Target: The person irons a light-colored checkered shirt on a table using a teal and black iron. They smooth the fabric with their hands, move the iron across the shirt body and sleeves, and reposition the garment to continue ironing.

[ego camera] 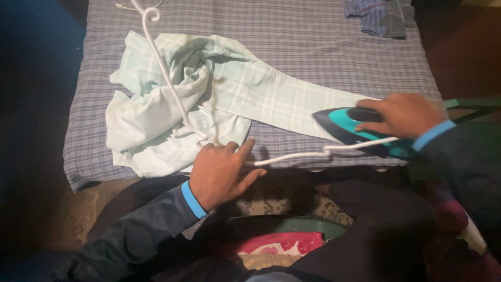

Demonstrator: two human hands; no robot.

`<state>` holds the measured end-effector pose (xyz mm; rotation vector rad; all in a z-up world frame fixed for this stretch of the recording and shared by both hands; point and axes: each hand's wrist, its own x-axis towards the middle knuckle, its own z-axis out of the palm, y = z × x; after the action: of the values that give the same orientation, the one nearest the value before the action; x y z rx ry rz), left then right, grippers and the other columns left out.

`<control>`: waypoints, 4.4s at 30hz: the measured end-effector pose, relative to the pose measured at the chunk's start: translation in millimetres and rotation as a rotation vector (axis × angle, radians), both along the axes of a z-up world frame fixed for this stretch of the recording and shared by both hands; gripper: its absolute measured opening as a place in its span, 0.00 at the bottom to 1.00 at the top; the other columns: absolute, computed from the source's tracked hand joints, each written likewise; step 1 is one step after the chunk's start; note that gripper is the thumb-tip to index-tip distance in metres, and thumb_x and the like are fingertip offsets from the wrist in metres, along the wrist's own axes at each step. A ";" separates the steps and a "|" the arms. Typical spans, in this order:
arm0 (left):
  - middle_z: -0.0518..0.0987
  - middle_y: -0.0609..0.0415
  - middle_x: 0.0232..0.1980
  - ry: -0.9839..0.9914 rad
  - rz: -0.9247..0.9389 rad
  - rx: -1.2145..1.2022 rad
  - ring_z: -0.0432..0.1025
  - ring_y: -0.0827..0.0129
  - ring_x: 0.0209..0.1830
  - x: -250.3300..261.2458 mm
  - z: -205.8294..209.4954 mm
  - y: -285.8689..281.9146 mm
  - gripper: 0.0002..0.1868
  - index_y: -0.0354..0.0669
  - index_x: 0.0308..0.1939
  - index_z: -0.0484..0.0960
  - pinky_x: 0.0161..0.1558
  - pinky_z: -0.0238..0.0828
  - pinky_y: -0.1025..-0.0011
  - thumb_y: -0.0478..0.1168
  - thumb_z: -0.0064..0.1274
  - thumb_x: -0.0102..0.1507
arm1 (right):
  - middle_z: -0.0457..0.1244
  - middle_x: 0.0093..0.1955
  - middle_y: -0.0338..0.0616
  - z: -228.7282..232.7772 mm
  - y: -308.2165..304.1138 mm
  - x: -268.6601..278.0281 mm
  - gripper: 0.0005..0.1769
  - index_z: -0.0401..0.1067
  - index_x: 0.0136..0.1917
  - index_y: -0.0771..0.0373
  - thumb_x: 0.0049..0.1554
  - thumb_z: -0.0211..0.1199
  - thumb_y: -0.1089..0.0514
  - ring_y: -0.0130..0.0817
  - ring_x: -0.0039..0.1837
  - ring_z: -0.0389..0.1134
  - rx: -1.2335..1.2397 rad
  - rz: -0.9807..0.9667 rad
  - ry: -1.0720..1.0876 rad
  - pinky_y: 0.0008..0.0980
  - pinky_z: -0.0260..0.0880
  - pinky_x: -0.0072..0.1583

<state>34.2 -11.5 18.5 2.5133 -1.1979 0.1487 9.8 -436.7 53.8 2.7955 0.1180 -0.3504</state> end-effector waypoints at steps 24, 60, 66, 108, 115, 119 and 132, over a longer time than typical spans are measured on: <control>0.80 0.51 0.42 -0.070 -0.460 0.057 0.73 0.60 0.41 -0.4 -7.2 2.4 0.30 0.42 0.62 0.77 0.42 0.65 0.62 0.55 0.58 0.61 | 0.73 0.43 0.49 8.4 35.1 6.0 0.34 0.75 0.66 0.50 0.51 0.67 0.33 0.48 0.47 0.76 0.247 -0.211 0.010 0.49 0.75 0.53; 0.77 0.50 0.41 0.085 -0.415 0.086 0.70 0.59 0.43 -5.3 1.5 20.6 0.40 0.36 0.69 0.71 0.44 0.62 0.62 0.51 0.62 0.57 | 0.74 0.40 0.48 3.2 26.6 10.4 0.35 0.72 0.72 0.55 0.58 0.62 0.34 0.42 0.39 0.75 0.061 -0.432 0.028 0.42 0.79 0.46; 0.80 0.49 0.45 0.043 -0.365 0.254 0.73 0.58 0.46 7.0 -20.8 4.4 0.44 0.40 0.68 0.70 0.48 0.64 0.60 0.52 0.64 0.50 | 0.72 0.44 0.53 -5.7 45.4 74.0 0.34 0.78 0.63 0.55 0.52 0.69 0.33 0.51 0.45 0.74 0.158 -0.135 -0.145 0.50 0.74 0.50; 0.79 0.48 0.42 0.064 -0.394 0.123 0.74 0.56 0.42 -15.0 -42.3 -1.8 0.37 0.44 0.66 0.75 0.44 0.66 0.59 0.51 0.62 0.54 | 0.72 0.42 0.49 13.3 97.0 73.1 0.31 0.74 0.61 0.55 0.54 0.64 0.34 0.47 0.45 0.75 0.193 -0.009 0.115 0.48 0.75 0.48; 0.78 0.46 0.42 0.117 -0.420 0.050 0.72 0.54 0.43 -31.1 -22.8 19.5 0.36 0.39 0.65 0.75 0.46 0.65 0.58 0.53 0.61 0.56 | 0.71 0.34 0.50 18.9 91.2 47.5 0.31 0.68 0.58 0.54 0.51 0.61 0.31 0.48 0.39 0.75 0.097 -0.101 0.253 0.50 0.75 0.44; 0.79 0.47 0.41 0.144 -0.412 -0.040 0.73 0.55 0.43 -34.8 -16.0 20.5 0.36 0.38 0.64 0.75 0.49 0.65 0.59 0.53 0.61 0.56 | 0.70 0.34 0.53 11.1 108.7 62.0 0.35 0.68 0.56 0.58 0.52 0.62 0.28 0.50 0.39 0.75 0.070 -0.041 0.156 0.49 0.75 0.43; 0.82 0.47 0.38 0.092 -0.371 0.200 0.78 0.54 0.37 -15.1 -43.7 -19.5 0.38 0.43 0.66 0.74 0.42 0.69 0.57 0.52 0.62 0.55 | 0.70 0.38 0.50 -1.7 162.7 116.6 0.31 0.73 0.51 0.60 0.51 0.68 0.32 0.53 0.45 0.73 0.257 0.129 -0.006 0.53 0.73 0.46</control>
<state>19.0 -31.0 -25.2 2.3739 -1.6830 -0.1869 126.4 -274.0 52.1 3.0216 0.3641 -0.3145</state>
